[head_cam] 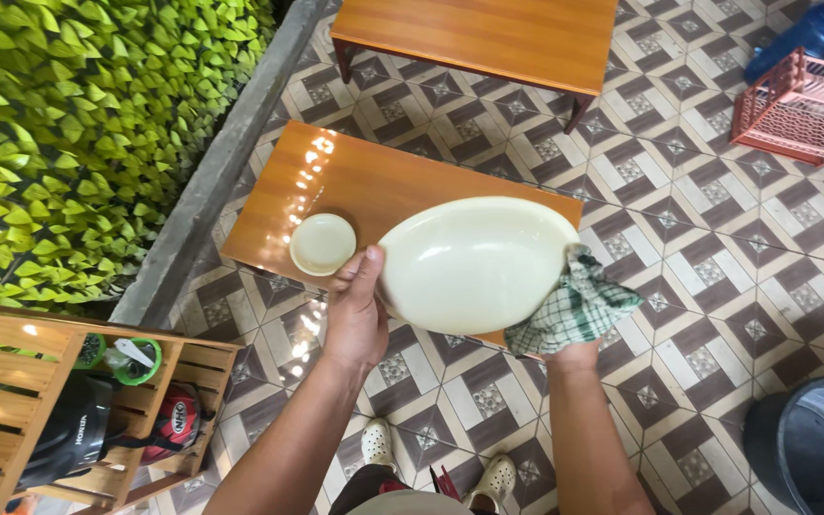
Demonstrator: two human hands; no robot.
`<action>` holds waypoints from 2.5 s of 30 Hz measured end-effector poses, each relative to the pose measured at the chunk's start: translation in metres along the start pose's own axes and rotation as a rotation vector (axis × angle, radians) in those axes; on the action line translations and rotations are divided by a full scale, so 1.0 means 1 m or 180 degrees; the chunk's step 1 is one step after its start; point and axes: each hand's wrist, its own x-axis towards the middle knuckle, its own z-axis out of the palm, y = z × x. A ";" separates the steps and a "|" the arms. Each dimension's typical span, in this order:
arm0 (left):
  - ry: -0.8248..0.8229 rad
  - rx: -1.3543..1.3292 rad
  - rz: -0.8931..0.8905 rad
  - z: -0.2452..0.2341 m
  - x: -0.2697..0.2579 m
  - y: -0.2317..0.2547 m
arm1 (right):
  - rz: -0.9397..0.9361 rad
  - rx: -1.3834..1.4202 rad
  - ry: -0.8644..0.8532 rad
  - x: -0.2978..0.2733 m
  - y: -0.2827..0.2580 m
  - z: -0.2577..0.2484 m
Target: The person takes wet plates from a drying rack and wipes them dry with a cloth, then places the dried plates onto a wooden table.
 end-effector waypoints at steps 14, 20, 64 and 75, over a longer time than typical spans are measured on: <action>-0.0838 0.2254 0.0992 0.104 -0.032 -0.044 | -0.1691 -0.1645 -0.2092 0.015 -0.101 -0.065; -0.0638 0.1629 0.0787 0.095 -0.033 -0.068 | -0.1900 -0.1492 -0.1413 0.021 -0.079 -0.096; 0.0629 -0.0788 -0.0791 0.049 0.033 -0.065 | -0.5833 -0.4769 -0.1630 -0.010 -0.059 -0.034; -0.1671 0.3361 0.2143 0.070 0.000 -0.025 | -0.4055 -0.3659 -0.1570 -0.002 -0.097 -0.024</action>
